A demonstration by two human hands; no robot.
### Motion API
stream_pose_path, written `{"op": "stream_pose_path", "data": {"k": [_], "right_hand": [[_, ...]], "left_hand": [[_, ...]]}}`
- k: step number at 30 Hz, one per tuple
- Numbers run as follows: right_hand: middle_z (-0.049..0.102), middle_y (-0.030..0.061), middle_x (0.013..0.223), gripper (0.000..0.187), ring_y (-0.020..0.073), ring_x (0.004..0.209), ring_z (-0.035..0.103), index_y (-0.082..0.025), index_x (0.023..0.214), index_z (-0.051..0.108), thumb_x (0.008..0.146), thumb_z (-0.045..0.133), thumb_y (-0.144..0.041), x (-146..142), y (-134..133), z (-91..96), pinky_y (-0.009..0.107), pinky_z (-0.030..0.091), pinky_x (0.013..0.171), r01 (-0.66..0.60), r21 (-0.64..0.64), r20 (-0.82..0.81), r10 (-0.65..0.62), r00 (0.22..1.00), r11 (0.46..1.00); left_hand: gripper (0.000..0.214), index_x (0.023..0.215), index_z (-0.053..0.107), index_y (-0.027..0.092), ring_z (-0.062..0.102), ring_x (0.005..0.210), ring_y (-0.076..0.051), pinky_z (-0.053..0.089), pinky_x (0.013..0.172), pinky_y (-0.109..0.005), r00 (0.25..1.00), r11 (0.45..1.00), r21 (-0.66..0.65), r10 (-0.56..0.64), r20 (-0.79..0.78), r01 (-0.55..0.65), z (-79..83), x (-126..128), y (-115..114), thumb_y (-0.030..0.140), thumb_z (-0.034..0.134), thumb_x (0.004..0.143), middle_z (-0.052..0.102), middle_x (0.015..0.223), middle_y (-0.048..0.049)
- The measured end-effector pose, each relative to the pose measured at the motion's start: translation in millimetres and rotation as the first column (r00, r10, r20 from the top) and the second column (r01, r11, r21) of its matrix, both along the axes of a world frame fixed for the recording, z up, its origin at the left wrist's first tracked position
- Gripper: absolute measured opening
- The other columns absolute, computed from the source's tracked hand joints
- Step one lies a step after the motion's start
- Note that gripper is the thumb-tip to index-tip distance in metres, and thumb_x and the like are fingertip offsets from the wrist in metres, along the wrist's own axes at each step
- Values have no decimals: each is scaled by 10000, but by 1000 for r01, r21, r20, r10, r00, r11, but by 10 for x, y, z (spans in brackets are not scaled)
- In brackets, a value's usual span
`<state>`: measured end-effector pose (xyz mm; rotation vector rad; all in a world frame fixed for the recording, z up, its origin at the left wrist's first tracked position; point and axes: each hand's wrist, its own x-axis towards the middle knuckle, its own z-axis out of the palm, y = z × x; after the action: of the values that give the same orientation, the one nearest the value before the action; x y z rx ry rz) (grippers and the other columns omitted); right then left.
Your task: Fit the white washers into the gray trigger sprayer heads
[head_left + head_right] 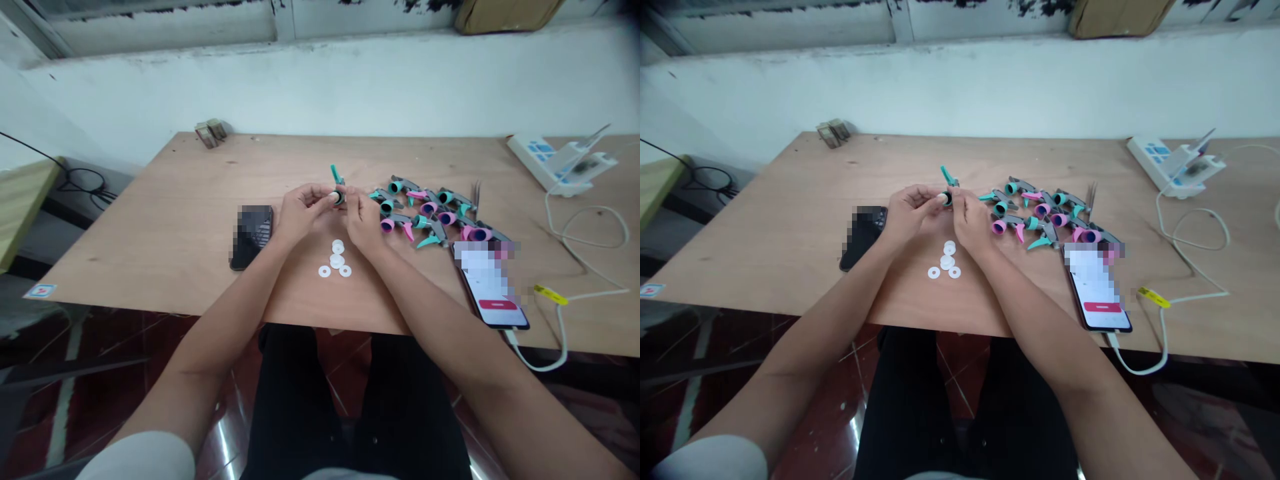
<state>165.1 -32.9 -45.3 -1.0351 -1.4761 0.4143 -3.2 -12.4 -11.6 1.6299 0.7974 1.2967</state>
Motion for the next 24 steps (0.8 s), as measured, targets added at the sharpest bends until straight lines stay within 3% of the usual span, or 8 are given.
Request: {"op": "stream_pose_path", "data": {"k": [4, 10, 14, 17, 20, 22, 24], "right_hand": [[812, 97, 1268, 685, 282, 1287, 751, -280, 1274, 802, 1116, 307, -726, -70, -25, -50, 499, 647, 1084, -97, 13, -129, 97, 987, 995], [822, 107, 1213, 698, 290, 1279, 755, -263, 1264, 805, 1090, 352, -764, -80, -35, -28, 503, 638, 1108, -74, -21, -173, 70, 982, 997], [812, 112, 1225, 698, 287, 1227, 779, -268, 1323, 779, 1093, 340, -759, -82, -23, -36, 487, 674, 1032, -34, -84, -138, 22, 990, 996], [814, 123, 1196, 687, 295, 1158, 801, -270, 1356, 765, 1084, 372, -763, -77, -18, -41, 493, 695, 964, -22, -126, -117, 7, 993, 992], [824, 123, 1128, 732, 280, 1054, 822, -249, 1342, 766, 1082, 333, -779, -77, -26, -30, 482, 710, 912, -54, -156, -186, 24, 982, 986], [825, 119, 1117, 775, 259, 1005, 829, -235, 1322, 765, 1079, 288, -795, -80, -34, -19, 450, 714, 891, -76, -170, -225, 36, 974, 982], [821, 123, 1142, 810, 248, 999, 831, -224, 1310, 760, 1072, 257, -813, -83, -40, -11, 418, 714, 882, -78, -181, -226, 36, 974, 980]], "left_hand": [[420, 1010, 832, 193, 773, 858, -174, 625, 796, -304, 997, 996, 46, 77, 27, -79, -47, 17, 26, 548, 931, 809, 832, 987, -77], [259, 1051, 885, 248, 735, 856, -153, 617, 777, -278, 972, 964, 193, 206, -117, -181, -80, -45, 42, 454, 880, 893, 795, 1013, -61], [247, 1142, 873, 267, 725, 859, -131, 628, 760, -252, 953, 976, 146, 192, -234, -161, -61, -50, 6, 424, 793, 969, 780, 1111, -60], [327, 1206, 843, 241, 738, 828, -122, 645, 731, -247, 962, 989, 55, 143, -233, -134, -67, -23, -13, 465, 775, 977, 769, 1190, -84], [412, 1279, 795, 201, 763, 836, -143, 662, 751, -261, 973, 994, -12, 101, -206, -106, -72, 9, -34, 487, 767, 984, 791, 1103, -97], [408, 1292, 772, 189, 770, 859, -156, 656, 753, -259, 967, 991, 1, 128, -220, -131, -58, 18, -55, 466, 758, 993, 800, 1054, -93], [314, 1209, 793, 195, 766, 894, -159, 644, 765, -254, 942, 977, 94, 211, -262, -192, -27, 14, -79, 415, 768, 985, 801, 1098, -93]]}}
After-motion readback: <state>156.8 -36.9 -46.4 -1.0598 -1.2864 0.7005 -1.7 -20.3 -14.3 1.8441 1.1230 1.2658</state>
